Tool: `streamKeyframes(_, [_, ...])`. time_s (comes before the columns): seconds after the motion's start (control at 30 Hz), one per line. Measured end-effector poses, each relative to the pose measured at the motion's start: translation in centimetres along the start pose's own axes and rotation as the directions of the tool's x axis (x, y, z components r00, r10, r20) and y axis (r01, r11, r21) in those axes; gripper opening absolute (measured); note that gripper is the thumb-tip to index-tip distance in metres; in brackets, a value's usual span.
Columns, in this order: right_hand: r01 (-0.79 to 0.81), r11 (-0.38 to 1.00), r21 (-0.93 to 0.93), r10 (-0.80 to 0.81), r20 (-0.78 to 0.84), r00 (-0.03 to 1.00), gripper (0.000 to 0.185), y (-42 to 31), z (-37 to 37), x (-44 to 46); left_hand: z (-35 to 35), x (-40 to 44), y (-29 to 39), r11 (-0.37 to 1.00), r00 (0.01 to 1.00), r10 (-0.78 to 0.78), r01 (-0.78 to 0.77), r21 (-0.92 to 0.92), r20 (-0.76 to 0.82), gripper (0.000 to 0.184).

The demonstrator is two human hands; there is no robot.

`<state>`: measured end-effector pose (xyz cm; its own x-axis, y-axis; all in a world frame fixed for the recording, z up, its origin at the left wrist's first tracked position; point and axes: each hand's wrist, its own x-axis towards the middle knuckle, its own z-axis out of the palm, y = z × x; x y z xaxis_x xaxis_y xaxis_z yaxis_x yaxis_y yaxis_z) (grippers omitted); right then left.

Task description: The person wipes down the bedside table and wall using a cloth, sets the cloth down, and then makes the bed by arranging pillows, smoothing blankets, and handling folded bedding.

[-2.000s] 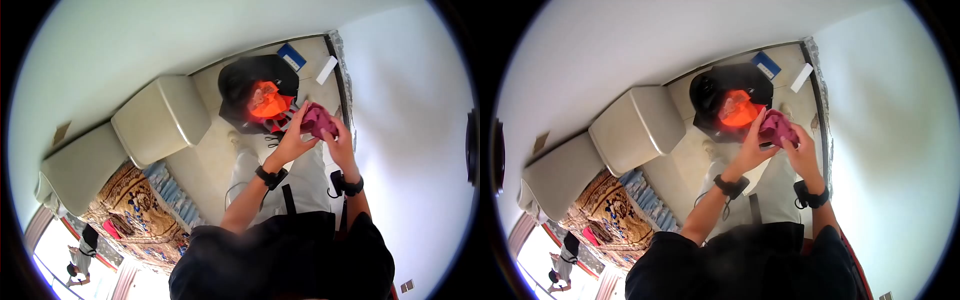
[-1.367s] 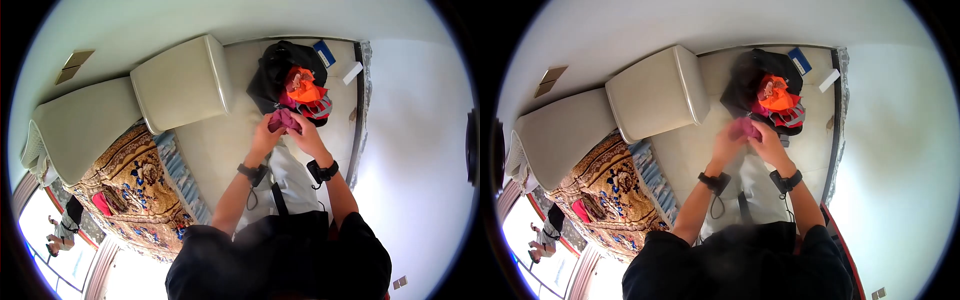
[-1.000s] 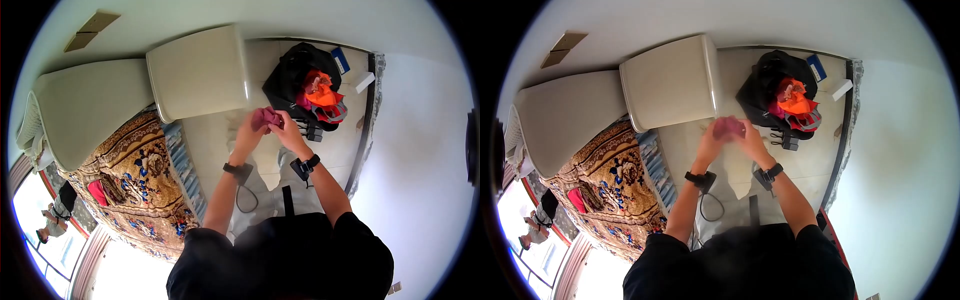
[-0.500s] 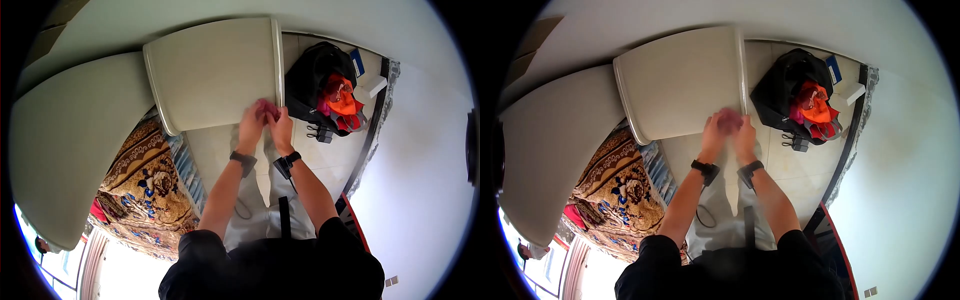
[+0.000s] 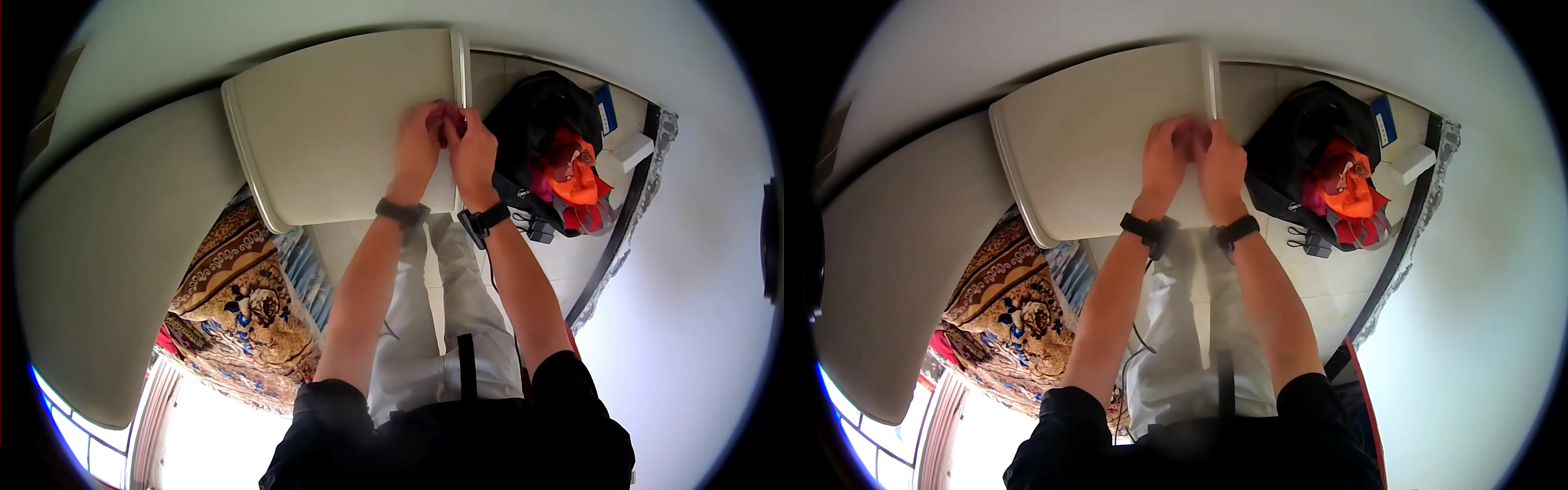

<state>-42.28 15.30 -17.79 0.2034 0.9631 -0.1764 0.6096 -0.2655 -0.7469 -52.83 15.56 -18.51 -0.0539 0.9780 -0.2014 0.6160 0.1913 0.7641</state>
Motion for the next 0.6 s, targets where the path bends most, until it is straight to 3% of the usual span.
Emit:
streamKeyframes(0.27, [-0.103,0.984,-0.145,0.135,0.231,0.964,0.017,0.6,-1.8,-3.4,-0.1,-4.7,1.6,0.982,0.982,-0.186,0.187,-0.038,0.024,0.022])
streamKeyframes(0.43, [-0.103,0.985,-0.137,0.137,0.264,0.955,0.019,0.9,-2.2,-4.3,0.2,-6.3,0.5,0.960,0.957,-0.278,0.279,0.008,0.081,0.022])
streamKeyframes(0.6, [0.003,0.994,-0.105,0.012,0.148,0.989,0.019,0.0,-0.8,1.2,0.0,-0.4,1.4,0.993,0.991,-0.116,0.116,-0.007,-0.067,0.027])
